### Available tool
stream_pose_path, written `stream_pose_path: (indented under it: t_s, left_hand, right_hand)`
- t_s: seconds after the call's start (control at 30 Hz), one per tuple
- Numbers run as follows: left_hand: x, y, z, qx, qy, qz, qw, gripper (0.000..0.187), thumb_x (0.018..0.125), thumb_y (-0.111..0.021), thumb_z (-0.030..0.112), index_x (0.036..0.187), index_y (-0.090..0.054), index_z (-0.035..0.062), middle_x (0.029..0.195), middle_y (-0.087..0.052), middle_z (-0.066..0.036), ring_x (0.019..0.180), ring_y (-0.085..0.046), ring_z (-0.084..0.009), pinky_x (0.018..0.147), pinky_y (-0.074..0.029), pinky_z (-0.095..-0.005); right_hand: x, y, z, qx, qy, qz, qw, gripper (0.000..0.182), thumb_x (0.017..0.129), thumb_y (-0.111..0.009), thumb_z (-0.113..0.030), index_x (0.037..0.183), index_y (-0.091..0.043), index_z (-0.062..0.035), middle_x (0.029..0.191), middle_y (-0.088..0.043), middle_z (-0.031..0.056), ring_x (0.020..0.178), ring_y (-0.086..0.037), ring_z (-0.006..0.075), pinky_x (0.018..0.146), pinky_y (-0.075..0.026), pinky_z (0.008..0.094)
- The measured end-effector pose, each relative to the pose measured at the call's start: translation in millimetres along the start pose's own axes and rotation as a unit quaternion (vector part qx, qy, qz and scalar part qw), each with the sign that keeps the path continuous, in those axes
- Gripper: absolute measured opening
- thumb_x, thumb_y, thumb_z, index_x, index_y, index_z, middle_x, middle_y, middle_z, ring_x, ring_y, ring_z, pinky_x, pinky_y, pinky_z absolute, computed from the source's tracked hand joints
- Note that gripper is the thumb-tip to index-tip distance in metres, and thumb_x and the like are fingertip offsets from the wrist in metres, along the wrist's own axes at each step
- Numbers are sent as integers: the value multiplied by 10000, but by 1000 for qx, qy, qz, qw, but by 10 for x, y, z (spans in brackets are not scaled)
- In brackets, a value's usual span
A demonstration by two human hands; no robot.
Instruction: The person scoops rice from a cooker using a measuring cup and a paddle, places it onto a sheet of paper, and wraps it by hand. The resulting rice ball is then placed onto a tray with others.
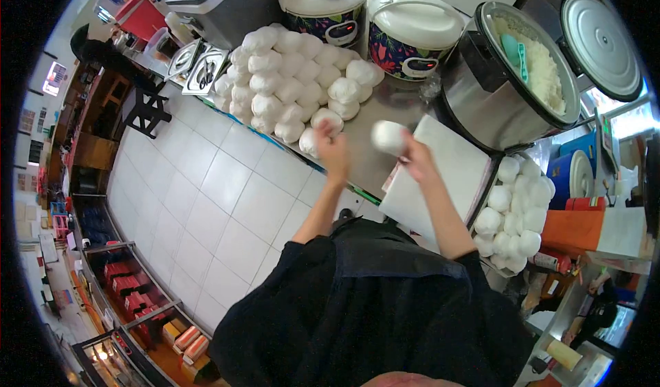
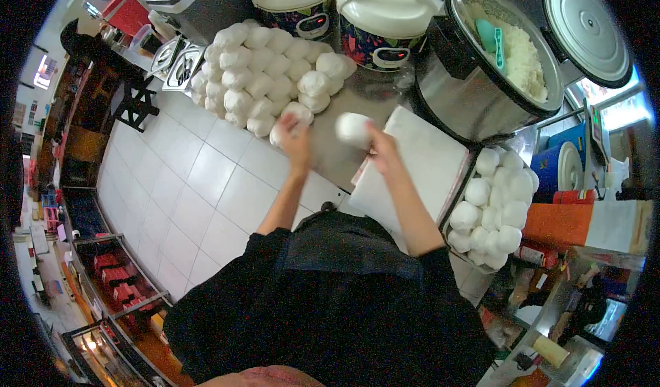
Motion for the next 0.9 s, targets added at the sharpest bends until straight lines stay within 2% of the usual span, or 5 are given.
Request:
stream_pose_path:
  t_s: [0.13, 0.43, 0.63, 0.73, 0.9]
  left_hand:
    - [208, 513, 159, 44, -99, 167, 980, 411, 750, -540, -13, 1152, -458, -11, 1136, -499, -131, 1046, -483, -275, 897, -372, -348]
    - [607, -151, -489, 321, -292, -174, 884, 358, 868, -439, 32, 1226, -443, 27, 1311, -376, -198, 1262, -292, -376, 1030, -263, -434]
    - [625, -280, -230, 295, -305, -240, 873, 291, 833, -449, -56, 1116, -462, 11, 1198, -430, -212, 1233, -318, -418, 978, -335, -465]
    - [704, -391, -253, 306, -276, -280, 867, 307, 765, -453, -83, 1063, -444, -8, 1183, -402, -233, 1211, -313, -441, 964, -333, -487]
    - [655, -1524, 1596, 273, -407, -179, 853, 382, 643, -511, -65, 1017, -511, 13, 1056, -489, -197, 1035, -459, -391, 876, -379, -447]
  right_hand:
    - [607, -1168, 271, 51, -27, -23, 998, 250, 767, -692, -343, 708, -574, -132, 555, -495, 15, 448, -434, 136, 430, -350, 285]
    - [792, -1105, 251, 7, 38, -130, 991, 199, 825, -622, -163, 912, -610, 15, 784, -628, 77, 673, -611, 153, 604, -492, 281]
    - [-1306, 116, -2621, -356, 562, 113, 738, 123, 773, -640, -146, 780, -600, -30, 662, -591, 54, 573, -560, 139, 542, -450, 274]
    - [-1059, 604, -3769, -655, 490, 330, 471, 171, 790, -573, -179, 821, -560, -12, 749, -616, 152, 672, -599, 321, 620, -490, 411]
    - [-115, 1041, -4249, -809, 161, 254, 504, 411, 691, -668, -226, 1008, -542, 3, 889, -635, 172, 801, -622, 328, 686, -510, 405]
Point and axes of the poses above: each hand's wrist, its own x-axis towards the middle knuckle, its own y-axis out of the back of the hand, z = x × y, the point moved 6 cm from there along x, towards the middle knuckle
